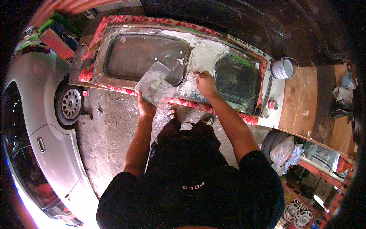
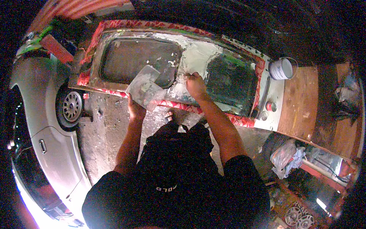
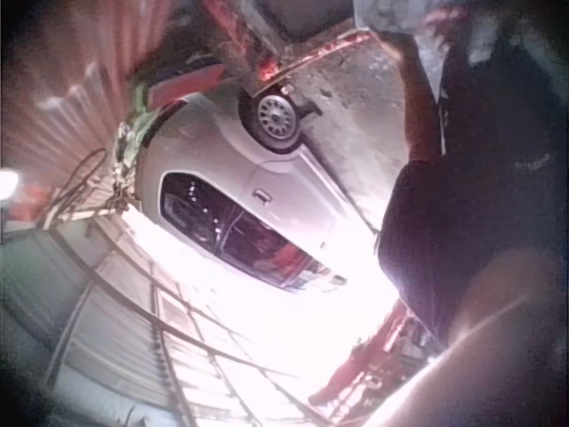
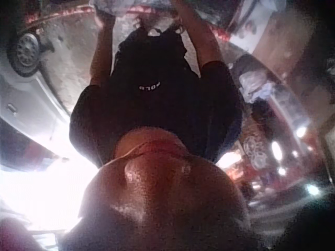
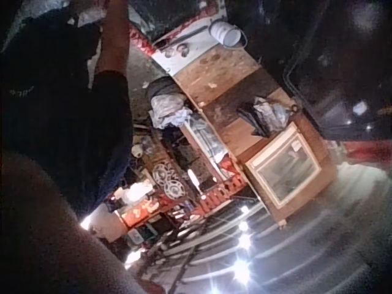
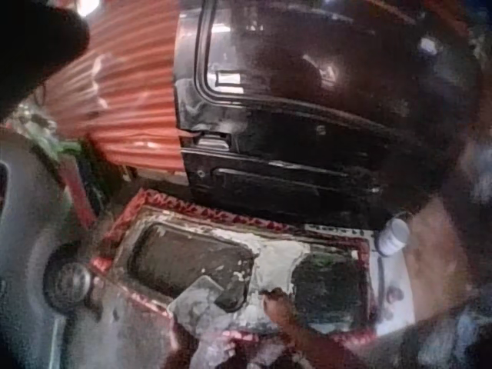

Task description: The person scoops a white paste from a container and spreads it onto a car hood using a plastic scraper. They repeatedly apply and smooth the filler across the surface, occasionally dipping the scraper into a can to gather more material.

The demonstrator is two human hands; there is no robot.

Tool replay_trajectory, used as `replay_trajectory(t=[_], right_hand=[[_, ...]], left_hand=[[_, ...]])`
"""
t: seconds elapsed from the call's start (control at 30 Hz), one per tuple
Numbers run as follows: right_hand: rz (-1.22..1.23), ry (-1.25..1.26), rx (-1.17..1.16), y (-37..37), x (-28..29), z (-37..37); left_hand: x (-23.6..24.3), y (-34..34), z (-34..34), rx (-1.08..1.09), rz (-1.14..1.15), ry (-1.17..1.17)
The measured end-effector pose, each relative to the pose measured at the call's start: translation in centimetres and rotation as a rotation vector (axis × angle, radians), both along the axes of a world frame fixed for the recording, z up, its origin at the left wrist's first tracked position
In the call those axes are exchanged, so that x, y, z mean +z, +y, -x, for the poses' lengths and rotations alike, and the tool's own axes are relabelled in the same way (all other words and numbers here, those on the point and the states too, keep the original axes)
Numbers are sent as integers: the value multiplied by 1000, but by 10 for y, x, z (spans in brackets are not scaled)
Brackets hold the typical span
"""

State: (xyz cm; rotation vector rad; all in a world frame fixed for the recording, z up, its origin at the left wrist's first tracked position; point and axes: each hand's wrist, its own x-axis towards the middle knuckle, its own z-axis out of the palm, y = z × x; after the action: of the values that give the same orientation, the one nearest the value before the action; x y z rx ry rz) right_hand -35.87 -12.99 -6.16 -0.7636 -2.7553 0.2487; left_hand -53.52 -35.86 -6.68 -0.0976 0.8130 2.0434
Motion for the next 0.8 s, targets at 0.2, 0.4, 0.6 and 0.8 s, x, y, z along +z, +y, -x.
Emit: replay_trajectory(t=[0.2,0.4,0.6,0.8], right_hand=[[-97,-65,22,-6,-31,3],[-3,-215,46,-8,-32,5],[64,-214,33,-7,-28,0],[186,24,7,-10,-23,-20]], left_hand=[[-2,-2,0,0,-11,-48],[-2,0,1,-20,-49,-27],[8,6,-7,-26,-42,-40],[2,5,-5,-14,-60,-53]])
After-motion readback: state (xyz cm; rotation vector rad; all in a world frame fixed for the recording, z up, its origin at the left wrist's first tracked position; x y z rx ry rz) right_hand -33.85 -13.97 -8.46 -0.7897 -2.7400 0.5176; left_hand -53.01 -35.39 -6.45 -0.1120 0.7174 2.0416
